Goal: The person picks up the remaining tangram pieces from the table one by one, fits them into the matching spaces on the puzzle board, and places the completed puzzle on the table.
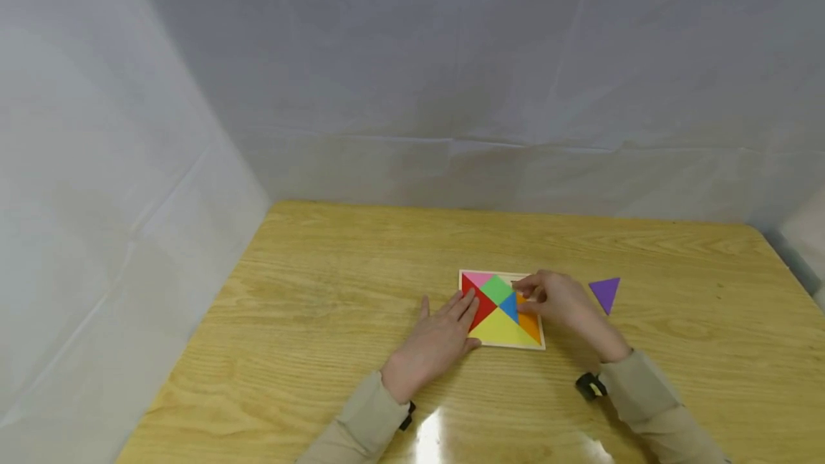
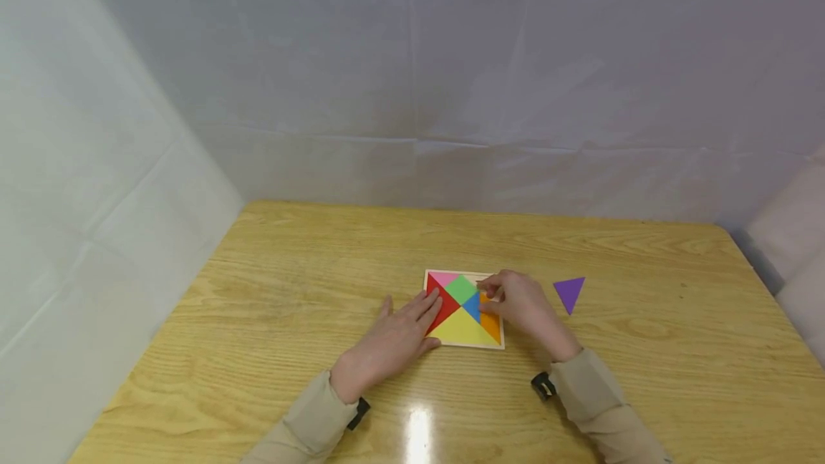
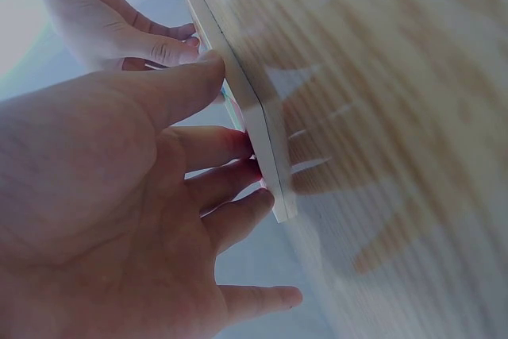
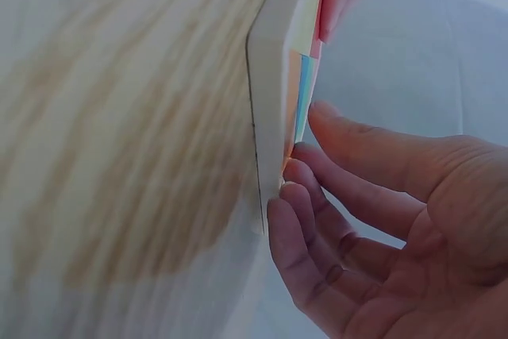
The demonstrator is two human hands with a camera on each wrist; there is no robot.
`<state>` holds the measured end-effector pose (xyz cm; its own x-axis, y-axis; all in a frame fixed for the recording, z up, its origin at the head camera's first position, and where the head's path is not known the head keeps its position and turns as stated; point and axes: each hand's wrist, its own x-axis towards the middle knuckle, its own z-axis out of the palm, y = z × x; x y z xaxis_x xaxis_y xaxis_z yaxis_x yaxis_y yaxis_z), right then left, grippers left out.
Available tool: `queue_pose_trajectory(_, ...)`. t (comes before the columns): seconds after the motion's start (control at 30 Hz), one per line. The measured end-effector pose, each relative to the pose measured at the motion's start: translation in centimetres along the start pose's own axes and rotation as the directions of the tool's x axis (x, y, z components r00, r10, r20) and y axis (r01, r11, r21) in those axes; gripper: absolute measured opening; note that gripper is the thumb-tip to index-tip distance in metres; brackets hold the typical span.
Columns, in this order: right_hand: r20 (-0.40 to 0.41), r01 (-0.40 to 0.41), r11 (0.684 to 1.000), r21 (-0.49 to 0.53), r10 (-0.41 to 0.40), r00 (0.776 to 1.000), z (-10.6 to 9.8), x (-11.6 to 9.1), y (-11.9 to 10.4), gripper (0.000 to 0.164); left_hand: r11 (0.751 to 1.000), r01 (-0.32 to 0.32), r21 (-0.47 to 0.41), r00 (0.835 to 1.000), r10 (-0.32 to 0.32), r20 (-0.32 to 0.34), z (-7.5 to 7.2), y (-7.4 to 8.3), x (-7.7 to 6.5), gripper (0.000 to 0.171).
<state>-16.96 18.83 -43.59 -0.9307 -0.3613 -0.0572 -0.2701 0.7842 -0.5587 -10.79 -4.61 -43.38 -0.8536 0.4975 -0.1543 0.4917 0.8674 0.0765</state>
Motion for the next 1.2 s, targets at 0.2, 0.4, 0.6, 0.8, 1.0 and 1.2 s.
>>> queue_pose_trajectory(0.2,0.004,0.001,1.000,-0.025,0.000,1.000,0.0,0.0,0.0,0.027,1.000,0.003,0.003,1.000,-0.003,0.005,0.0,0.1,0.0,0.063)
queue_pose_trajectory(0.4,0.013,0.023,0.999,-0.026,-0.023,1.000,-0.4,-0.2,0.1,0.026,1.000,0.004,-0.002,1.000,-0.004,-0.001,0.0,0.0,0.0,0.063)
queue_pose_trajectory(0.6,0.005,0.018,0.998,0.057,-0.018,1.000,-1.6,-0.5,0.2,0.025,1.000,0.004,-0.004,1.000,-0.004,-0.005,0.1,-0.1,-0.1,0.063)
queue_pose_trajectory(0.8,-0.114,0.010,0.999,0.050,-0.004,0.993,-2.9,-1.2,0.8,0.016,1.000,-0.002,-0.006,1.000,0.002,-0.003,0.0,-0.1,-0.2,0.064)
queue_pose_trajectory(1.0,-0.191,0.013,0.999,-0.052,-0.023,0.981,-3.9,-1.7,2.9,0.017,1.000,-0.003,0.000,1.000,0.003,-0.004,-0.1,-0.2,-0.3,0.063)
queue_pose_trajectory(1.2,-0.179,-0.022,0.997,-0.076,0.008,0.984,-4.9,-2.2,5.5,0.018,1.000,-0.003,-0.002,1.000,0.003,-0.007,-0.2,-0.2,-0.4,0.064)
